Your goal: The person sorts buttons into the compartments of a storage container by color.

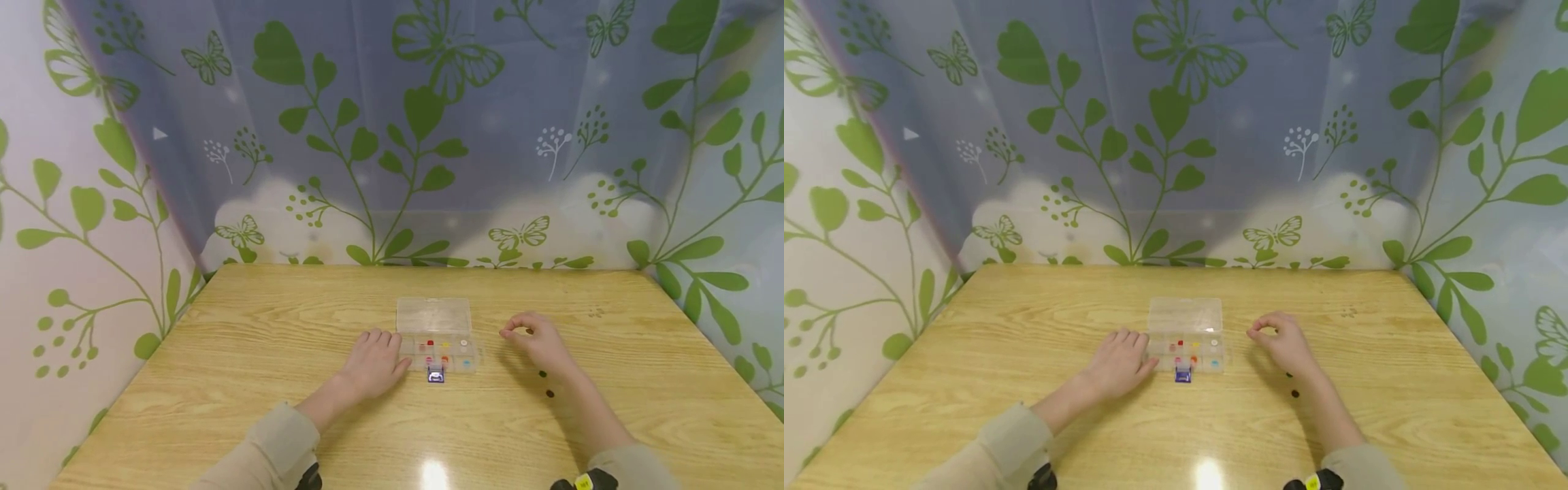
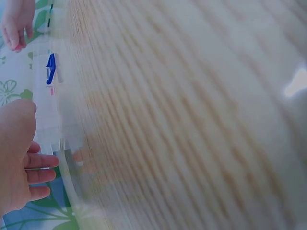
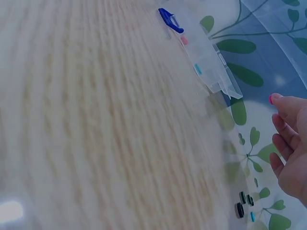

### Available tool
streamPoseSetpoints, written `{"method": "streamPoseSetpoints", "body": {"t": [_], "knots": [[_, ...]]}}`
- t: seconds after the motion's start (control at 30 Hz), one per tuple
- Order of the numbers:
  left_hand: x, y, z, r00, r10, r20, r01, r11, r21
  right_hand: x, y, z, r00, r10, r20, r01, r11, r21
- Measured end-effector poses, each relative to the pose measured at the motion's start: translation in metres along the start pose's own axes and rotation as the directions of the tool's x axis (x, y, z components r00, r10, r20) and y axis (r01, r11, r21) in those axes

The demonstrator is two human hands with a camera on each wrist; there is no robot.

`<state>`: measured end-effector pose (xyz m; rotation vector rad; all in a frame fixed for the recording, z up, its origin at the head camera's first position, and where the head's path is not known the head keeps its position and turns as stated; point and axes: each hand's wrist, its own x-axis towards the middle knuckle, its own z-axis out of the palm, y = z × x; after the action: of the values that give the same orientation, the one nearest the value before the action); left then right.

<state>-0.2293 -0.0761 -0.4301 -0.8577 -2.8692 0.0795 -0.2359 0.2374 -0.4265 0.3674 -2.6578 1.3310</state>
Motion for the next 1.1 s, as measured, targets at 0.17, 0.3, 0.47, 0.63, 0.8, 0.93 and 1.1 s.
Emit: {"method": "streamPoseSetpoints", "body": {"t": [0.17,0.3,0.47,0.63,0.8,0.93,1.1], "knots": [[0.0,0.0,0.0,1.0,-0.003,0.003,0.003,1.0,0.003,0.003,-0.006,0.007,1.0,-0.005,0.005,0.005,1.0,0.007],[0.0,0.0,0.0,1.0,-0.002,0.003,0.002,1.0,0.002,0.006,-0.011,0.013,1.0,-0.018,0.013,0.018,1.0,0.011],[0.0,-0.001,0.0,1.0,0.0,0.006,0.0,1.0,0.0,0.006,-0.019,0.02,0.999,-0.035,0.027,0.034,0.999,0.022],[0.0,0.0,0.0,1.0,0.001,0.009,-0.001,1.0,0.001,0.009,-0.024,0.028,0.999,-0.041,0.019,0.04,0.999,0.029],[0.001,0.0,0.0,1.0,-0.008,0.015,0.008,1.0,-0.003,0.012,-0.031,0.035,0.998,-0.064,0.012,0.064,0.998,0.026],[0.001,0.0,-0.001,1.0,-0.012,0.021,0.012,1.0,0.001,0.013,-0.036,0.042,0.997,-0.072,0.032,0.071,0.997,0.041],[0.001,-0.001,0.0,1.0,-0.008,0.016,0.008,1.0,0.007,0.014,-0.04,0.051,0.995,-0.067,0.08,0.063,0.997,0.051]]}}
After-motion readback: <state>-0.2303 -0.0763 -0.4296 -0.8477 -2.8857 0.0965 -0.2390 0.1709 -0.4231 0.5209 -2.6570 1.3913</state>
